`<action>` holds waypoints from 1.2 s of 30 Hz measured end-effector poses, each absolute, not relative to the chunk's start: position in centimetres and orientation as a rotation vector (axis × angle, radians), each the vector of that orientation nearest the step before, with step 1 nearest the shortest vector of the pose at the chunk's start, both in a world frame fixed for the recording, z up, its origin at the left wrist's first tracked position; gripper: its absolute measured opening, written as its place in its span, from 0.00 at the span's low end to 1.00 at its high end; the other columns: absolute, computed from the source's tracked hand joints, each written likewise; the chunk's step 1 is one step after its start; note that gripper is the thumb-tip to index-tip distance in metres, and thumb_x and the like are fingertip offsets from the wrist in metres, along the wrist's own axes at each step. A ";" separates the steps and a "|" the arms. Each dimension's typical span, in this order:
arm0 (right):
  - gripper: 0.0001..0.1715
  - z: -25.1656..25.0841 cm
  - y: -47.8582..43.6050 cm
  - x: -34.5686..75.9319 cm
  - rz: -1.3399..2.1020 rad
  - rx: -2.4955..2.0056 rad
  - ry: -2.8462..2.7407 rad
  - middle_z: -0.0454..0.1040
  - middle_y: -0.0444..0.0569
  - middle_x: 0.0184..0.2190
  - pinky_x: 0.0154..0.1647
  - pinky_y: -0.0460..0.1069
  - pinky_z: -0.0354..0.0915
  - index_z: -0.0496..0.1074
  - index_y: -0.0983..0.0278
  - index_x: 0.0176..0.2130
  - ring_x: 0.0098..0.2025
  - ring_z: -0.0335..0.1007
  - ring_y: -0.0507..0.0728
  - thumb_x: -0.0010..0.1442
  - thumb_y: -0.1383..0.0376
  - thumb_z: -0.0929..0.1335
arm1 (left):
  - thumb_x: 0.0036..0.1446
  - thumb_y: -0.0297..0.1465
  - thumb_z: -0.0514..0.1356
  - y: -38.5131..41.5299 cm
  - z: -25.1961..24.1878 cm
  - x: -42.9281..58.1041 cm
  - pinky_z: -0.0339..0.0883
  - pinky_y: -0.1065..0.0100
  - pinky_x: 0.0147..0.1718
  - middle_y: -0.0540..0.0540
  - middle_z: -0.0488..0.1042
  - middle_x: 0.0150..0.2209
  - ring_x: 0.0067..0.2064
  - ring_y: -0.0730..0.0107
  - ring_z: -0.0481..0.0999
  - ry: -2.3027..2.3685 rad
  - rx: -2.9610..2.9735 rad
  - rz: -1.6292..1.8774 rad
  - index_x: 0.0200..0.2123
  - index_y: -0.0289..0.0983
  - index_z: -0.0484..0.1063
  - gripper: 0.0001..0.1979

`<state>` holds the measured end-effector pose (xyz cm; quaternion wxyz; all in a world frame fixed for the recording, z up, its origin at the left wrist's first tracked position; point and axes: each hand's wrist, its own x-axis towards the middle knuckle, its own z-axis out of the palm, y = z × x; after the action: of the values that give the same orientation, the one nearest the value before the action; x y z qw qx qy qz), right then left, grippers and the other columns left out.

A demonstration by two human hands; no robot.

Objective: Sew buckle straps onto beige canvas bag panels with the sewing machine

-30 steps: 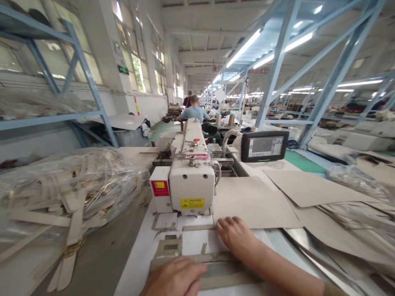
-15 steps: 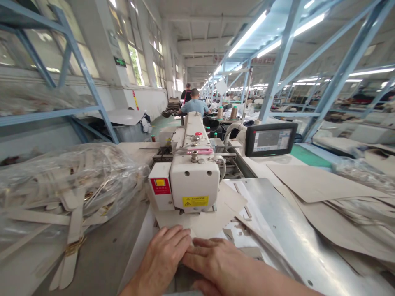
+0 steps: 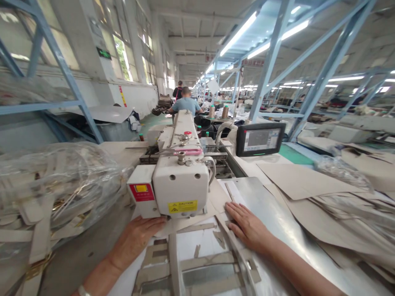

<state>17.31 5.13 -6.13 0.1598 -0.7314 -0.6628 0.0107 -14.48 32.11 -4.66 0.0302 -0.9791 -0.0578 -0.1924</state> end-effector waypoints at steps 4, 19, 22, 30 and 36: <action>0.27 -5.2 4.1 15.8 0.009 -2.114 -1.844 0.64 0.63 0.62 0.68 0.68 0.53 0.65 0.72 0.61 0.64 0.59 0.68 0.71 0.57 0.60 | 0.60 0.24 0.49 33.0 -4.2 -13.7 0.74 0.51 0.51 0.45 0.80 0.49 0.49 0.55 0.80 -0.411 -3.080 -0.439 0.44 0.41 0.80 0.20; 0.15 -4.8 3.2 16.3 -0.237 -2.180 -1.812 0.72 0.50 0.51 0.67 0.66 0.44 0.69 0.62 0.52 0.55 0.61 0.64 0.69 0.61 0.62 | 0.64 0.25 0.48 32.1 -5.5 -13.7 0.74 0.61 0.53 0.46 0.78 0.53 0.51 0.61 0.79 -0.351 -3.227 -0.393 0.56 0.46 0.75 0.24; 0.14 -5.0 2.8 16.3 -0.231 -2.155 -1.862 0.73 0.50 0.48 0.66 0.66 0.46 0.70 0.62 0.50 0.52 0.65 0.62 0.71 0.61 0.60 | 0.63 0.24 0.48 31.0 -5.0 -14.0 0.75 0.56 0.52 0.43 0.78 0.53 0.52 0.58 0.78 -0.369 -3.151 -0.441 0.57 0.44 0.74 0.24; 0.22 -7.8 3.4 17.9 -0.665 -1.961 -2.040 0.77 0.48 0.49 0.60 0.68 0.52 0.66 0.57 0.60 0.49 0.72 0.63 0.71 0.56 0.60 | 0.68 0.36 0.52 25.1 -4.1 -15.5 0.60 0.44 0.64 0.33 0.60 0.67 0.67 0.48 0.60 -0.765 -3.036 -0.218 0.67 0.31 0.59 0.27; 0.26 -11.9 2.6 18.7 -0.681 -1.840 -2.001 0.68 0.52 0.61 0.56 0.62 0.65 0.69 0.62 0.59 0.60 0.67 0.65 0.67 0.54 0.63 | 0.70 0.42 0.48 22.4 -4.1 -16.6 0.60 0.44 0.64 0.32 0.52 0.69 0.69 0.47 0.54 -0.944 -2.958 -0.093 0.69 0.31 0.54 0.31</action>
<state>18.70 2.64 -11.92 0.1689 -0.6471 -0.7038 -0.2396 -16.58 22.38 -4.10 0.0175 -0.9521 -0.3037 -0.0301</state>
